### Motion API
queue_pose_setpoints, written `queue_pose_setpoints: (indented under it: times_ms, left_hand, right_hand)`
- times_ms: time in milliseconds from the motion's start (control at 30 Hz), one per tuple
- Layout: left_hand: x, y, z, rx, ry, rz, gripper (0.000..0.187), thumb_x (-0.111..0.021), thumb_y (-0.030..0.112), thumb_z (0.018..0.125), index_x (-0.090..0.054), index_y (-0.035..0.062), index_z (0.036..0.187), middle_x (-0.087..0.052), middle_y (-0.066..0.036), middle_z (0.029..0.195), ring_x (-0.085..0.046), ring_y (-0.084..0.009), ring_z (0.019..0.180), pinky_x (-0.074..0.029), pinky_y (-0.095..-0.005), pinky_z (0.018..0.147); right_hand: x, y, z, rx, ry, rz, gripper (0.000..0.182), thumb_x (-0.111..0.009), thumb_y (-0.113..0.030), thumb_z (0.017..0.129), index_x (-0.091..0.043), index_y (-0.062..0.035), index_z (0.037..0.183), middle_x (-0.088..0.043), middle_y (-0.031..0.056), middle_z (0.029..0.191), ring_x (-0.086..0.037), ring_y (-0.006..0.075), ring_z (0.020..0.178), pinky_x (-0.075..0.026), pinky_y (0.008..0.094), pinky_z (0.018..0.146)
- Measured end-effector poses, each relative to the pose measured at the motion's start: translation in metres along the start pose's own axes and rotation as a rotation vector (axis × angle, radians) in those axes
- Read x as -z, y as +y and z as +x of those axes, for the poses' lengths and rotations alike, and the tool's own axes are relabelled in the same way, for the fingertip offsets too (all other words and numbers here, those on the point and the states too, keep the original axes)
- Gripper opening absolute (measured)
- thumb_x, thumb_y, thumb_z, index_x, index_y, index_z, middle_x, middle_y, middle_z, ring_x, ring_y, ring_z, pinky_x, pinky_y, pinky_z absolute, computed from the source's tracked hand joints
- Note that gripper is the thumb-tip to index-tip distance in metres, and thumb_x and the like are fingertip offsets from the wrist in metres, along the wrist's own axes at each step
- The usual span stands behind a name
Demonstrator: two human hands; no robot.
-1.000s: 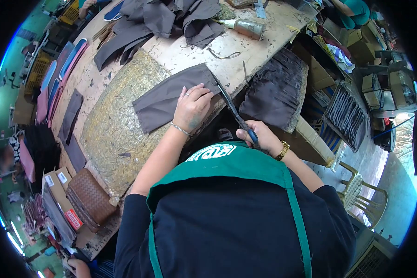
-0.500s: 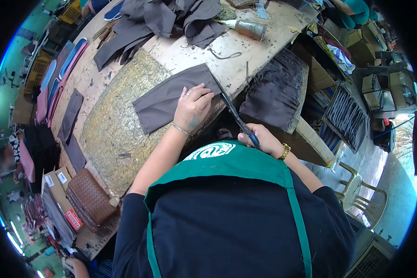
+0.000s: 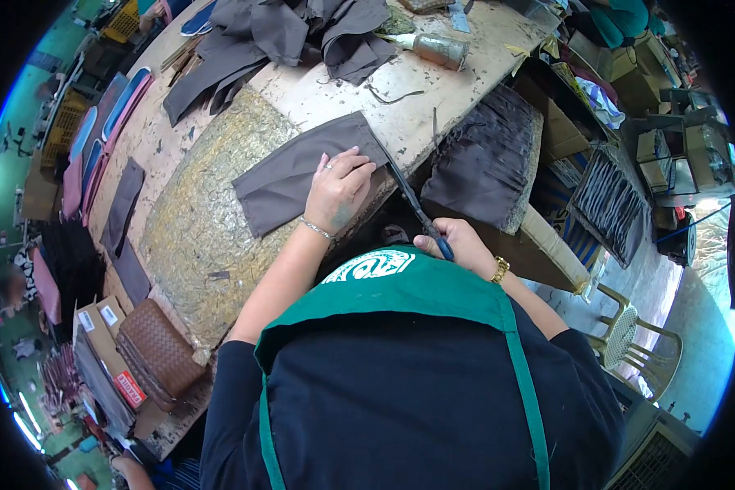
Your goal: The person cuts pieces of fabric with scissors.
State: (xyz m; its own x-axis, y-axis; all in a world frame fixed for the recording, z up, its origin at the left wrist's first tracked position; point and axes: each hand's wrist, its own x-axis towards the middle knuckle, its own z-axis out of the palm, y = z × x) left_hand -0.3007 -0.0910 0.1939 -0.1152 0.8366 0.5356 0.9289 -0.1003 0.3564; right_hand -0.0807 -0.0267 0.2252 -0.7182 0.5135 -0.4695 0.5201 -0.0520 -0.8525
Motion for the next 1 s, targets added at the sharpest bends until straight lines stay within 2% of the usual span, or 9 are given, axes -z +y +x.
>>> queue_pose_setpoints:
  times_ms: [200,267,400,600,1000]
  left_hand:
    - [0.002,0.001,0.0,-0.014,-0.023,-0.014,0.015,-0.061,0.007,0.071,-0.061,0.0114,0.085,-0.058,-0.002,0.092,-0.053,-0.0211,0.101,-0.041,-0.0496,0.084]
    - [0.003,0.001,0.0,-0.024,-0.028,-0.021,0.015,-0.061,0.007,0.071,-0.061,0.0114,0.085,-0.058,-0.002,0.093,-0.053,-0.0211,0.101,-0.04,-0.0498,0.084]
    - [0.004,0.002,-0.001,-0.019,-0.03,-0.034,0.017,-0.061,0.008,0.07,-0.061,0.0122,0.086,-0.057,-0.002,0.093,-0.053,-0.0208,0.101,-0.039,-0.0506,0.085]
    - [0.003,0.0,-0.002,-0.013,-0.023,-0.057,0.018,-0.062,0.008,0.07,-0.061,0.0122,0.087,-0.057,-0.002,0.093,-0.053,-0.021,0.101,-0.039,-0.0512,0.085]
    - [0.006,-0.001,-0.002,-0.039,-0.032,-0.087,0.02,-0.062,0.006,0.068,-0.06,0.0111,0.087,-0.057,-0.002,0.094,-0.053,-0.0224,0.101,-0.038,-0.0518,0.085]
  right_hand:
    - [-0.001,-0.002,0.009,0.022,-0.032,0.012,0.047,-0.066,-0.049,0.069,-0.047,-0.0072,0.058,-0.045,-0.0029,0.05,-0.041,0.0046,0.046,-0.035,0.0212,0.043]
    - [-0.002,-0.005,0.017,-0.062,-0.08,0.072,0.046,-0.061,-0.05,0.073,-0.048,-0.0066,0.066,-0.045,-0.0034,0.052,-0.041,0.0038,0.046,-0.035,0.0197,0.042]
    - [-0.006,-0.011,0.026,-0.059,-0.074,0.123,0.045,-0.061,-0.05,0.073,-0.048,-0.0072,0.067,-0.046,-0.0023,0.052,-0.043,0.0052,0.045,-0.036,0.0199,0.042]
    - [-0.008,-0.01,0.024,-0.05,-0.016,0.033,0.043,-0.063,-0.047,0.072,-0.049,-0.0062,0.069,-0.045,-0.0028,0.05,-0.042,0.0049,0.043,-0.036,0.0199,0.04]
    - [-0.005,-0.022,0.042,-0.075,-0.053,0.181,0.042,-0.062,-0.046,0.074,-0.047,-0.0076,0.067,-0.045,-0.0023,0.049,-0.041,0.005,0.04,-0.034,0.019,0.038]
